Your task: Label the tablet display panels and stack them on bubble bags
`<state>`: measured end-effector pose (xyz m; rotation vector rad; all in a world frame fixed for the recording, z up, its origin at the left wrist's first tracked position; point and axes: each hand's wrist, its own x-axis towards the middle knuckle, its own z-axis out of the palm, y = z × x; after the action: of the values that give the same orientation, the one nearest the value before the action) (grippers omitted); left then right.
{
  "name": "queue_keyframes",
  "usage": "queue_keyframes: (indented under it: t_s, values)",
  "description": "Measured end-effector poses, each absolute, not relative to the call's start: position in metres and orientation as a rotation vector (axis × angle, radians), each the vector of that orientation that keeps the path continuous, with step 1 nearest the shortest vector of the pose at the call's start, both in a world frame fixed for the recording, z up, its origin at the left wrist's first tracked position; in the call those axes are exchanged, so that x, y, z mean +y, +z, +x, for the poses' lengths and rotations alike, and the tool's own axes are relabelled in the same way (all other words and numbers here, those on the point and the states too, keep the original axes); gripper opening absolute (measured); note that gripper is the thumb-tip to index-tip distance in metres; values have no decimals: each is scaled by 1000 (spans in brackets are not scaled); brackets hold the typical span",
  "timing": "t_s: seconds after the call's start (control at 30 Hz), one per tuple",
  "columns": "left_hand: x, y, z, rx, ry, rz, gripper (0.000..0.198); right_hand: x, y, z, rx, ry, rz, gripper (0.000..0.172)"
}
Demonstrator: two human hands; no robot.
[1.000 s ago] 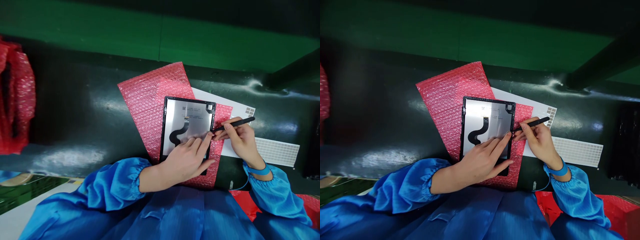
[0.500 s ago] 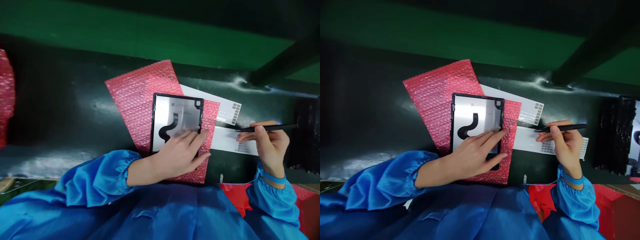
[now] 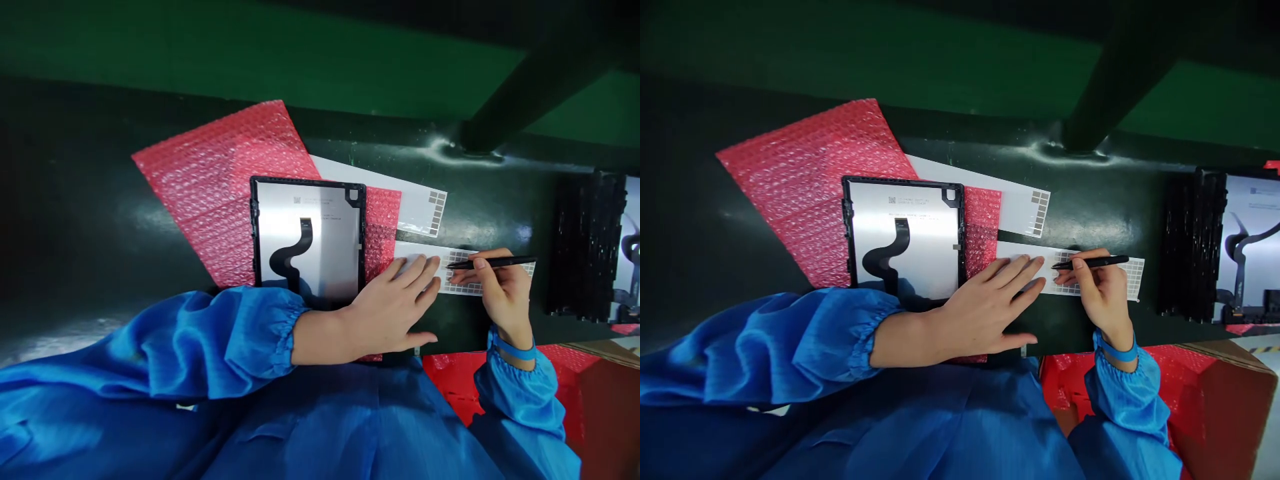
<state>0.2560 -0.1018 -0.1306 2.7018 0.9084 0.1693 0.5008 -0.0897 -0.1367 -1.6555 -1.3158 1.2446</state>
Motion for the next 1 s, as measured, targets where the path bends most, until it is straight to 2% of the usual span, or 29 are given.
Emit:
queue_keyframes:
  t_s: [0.4, 0.57, 0.63, 0.73, 0.8, 0.93, 1.0]
  values:
    - [-92, -130, 255, 856, 132, 2733, 84, -86, -140, 504, -1238, 1277, -1566, 24]
    - [-86, -121, 257, 841, 171, 2725, 91, -79, -126, 496, -1131, 1202, -1421, 18]
    - [-90, -110, 247, 851, 254, 2712, 90, -73, -116, 478, -1130, 1181, -1380, 15]
    - [-103, -91, 217, 870, 295, 2683, 70, -63, -107, 429, -1156, 1247, -1336, 15]
    - [-113, -82, 190, 946, 206, 2651, 64, -57, -106, 387, -1182, 1341, -1317, 17]
    - [-119, -86, 142, 1127, -35, 2667, 81, -48, -114, 308, -1256, 1496, -1270, 24]
    - [-116, -94, 126, 1119, -68, 2695, 79, -44, -119, 283, -1285, 1536, -1267, 26]
